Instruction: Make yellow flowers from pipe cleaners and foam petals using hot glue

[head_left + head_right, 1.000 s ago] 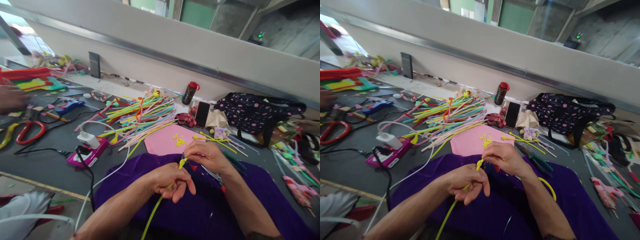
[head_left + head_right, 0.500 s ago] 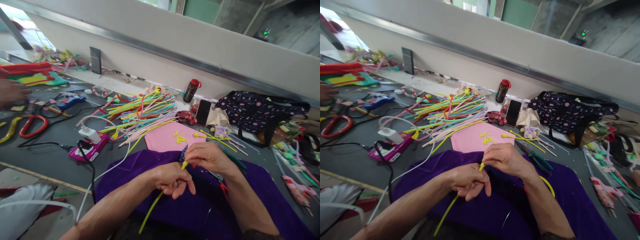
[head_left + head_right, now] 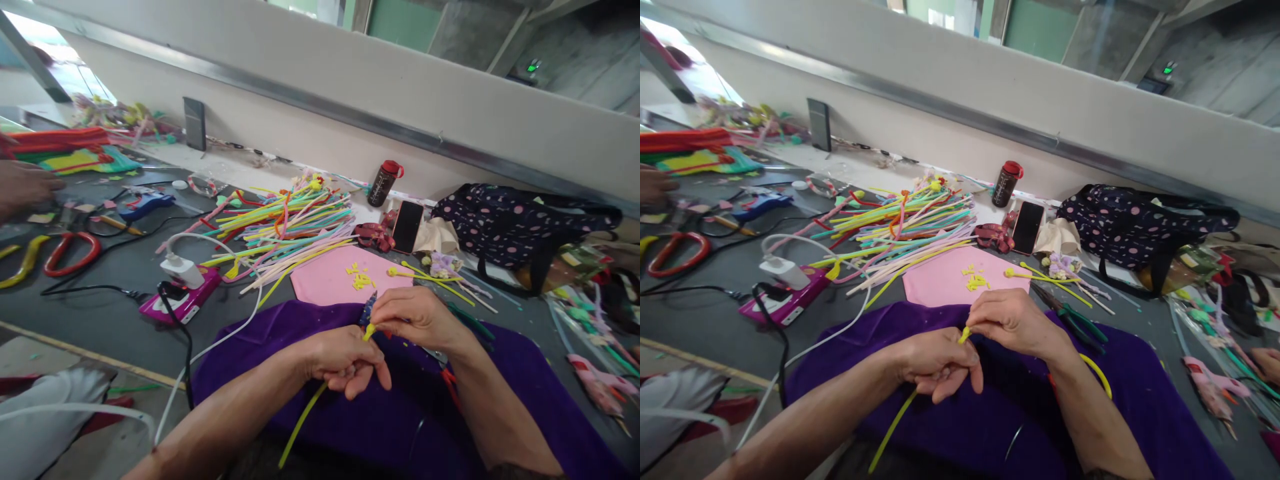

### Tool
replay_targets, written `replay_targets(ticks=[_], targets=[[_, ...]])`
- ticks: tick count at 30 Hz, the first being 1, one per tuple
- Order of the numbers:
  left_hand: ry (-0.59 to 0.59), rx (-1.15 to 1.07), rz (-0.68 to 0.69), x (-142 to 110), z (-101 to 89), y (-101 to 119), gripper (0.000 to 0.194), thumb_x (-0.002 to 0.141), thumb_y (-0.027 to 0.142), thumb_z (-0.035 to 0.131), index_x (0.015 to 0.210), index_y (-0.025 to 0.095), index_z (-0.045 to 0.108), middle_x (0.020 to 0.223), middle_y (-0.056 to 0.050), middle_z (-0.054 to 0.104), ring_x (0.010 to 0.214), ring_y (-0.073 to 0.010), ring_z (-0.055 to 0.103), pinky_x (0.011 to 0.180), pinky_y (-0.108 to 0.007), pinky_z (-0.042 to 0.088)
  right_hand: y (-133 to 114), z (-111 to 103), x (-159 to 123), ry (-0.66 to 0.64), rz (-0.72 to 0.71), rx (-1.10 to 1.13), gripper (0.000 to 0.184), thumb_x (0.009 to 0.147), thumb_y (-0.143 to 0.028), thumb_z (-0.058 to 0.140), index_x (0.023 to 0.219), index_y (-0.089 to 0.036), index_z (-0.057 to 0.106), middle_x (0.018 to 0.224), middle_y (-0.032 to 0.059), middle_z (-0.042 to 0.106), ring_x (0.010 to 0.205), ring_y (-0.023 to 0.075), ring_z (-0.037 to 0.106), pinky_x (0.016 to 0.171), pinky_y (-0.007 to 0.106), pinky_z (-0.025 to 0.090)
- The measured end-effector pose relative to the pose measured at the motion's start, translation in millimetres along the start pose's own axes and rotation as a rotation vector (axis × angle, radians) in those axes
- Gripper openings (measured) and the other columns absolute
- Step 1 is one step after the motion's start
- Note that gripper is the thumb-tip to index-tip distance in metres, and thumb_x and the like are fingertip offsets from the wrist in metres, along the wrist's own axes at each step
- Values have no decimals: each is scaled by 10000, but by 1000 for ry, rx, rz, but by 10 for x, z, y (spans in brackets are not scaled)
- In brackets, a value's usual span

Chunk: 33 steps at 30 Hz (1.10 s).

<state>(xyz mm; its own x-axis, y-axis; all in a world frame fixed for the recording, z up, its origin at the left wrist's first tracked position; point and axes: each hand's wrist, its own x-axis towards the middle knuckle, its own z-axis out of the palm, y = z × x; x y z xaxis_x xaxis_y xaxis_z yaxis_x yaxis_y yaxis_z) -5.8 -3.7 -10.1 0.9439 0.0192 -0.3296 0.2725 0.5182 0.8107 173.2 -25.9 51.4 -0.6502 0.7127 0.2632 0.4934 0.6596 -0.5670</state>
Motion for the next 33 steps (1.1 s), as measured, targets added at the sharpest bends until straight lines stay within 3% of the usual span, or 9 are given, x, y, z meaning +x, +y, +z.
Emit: replay_targets(ticks=[15, 19, 23, 28, 33], targets=[[57, 55, 16, -44, 10, 47, 299, 770, 253, 403, 755, 107, 664, 366, 19, 508, 212, -73, 331, 232, -179, 160, -16, -33, -46, 44, 64, 20, 237, 835, -142, 517, 1034, -197, 633, 958, 60, 664, 885, 153, 606, 773, 288, 480], [212, 166, 71, -48, 20, 52, 286, 774, 245, 387, 758, 113, 639, 385, 22, 527, 220, -75, 352, 247, -177, 205, -11, 4, -54, 120, 268, 127, 287, 806, -139, 536, 1077, -207, 602, 906, 40, 657, 718, 130, 614, 648, 259, 498], [405, 290, 142, -41, 34, 40, 283, 800, 280, 366, 783, 123, 601, 400, 29, 541, 239, -68, 381, 282, -161, 253, -9, 114, -35, 95, 427, 376, 395, 721, -157, 632, 1107, -188, 556, 886, 17, 598, 564, 81, 560, 487, 191, 461], [562, 463, 119, -34, 56, 13, 251, 774, 266, 382, 619, 140, 534, 408, 22, 536, 257, -68, 393, 294, -164, 287, -71, 231, 12, 79, 471, 393, 378, 670, -167, 690, 1025, -172, 561, 848, 0, 580, 570, 85, 554, 493, 190, 433], [598, 573, 123, -57, 96, 35, 291, 729, 178, 353, 458, 162, 459, 350, 32, 468, 271, -78, 401, 301, -171, 296, -125, 265, 36, 97, 431, 291, 269, 680, -194, 693, 933, -168, 602, 756, -9, 588, 606, 103, 534, 551, 207, 427]])
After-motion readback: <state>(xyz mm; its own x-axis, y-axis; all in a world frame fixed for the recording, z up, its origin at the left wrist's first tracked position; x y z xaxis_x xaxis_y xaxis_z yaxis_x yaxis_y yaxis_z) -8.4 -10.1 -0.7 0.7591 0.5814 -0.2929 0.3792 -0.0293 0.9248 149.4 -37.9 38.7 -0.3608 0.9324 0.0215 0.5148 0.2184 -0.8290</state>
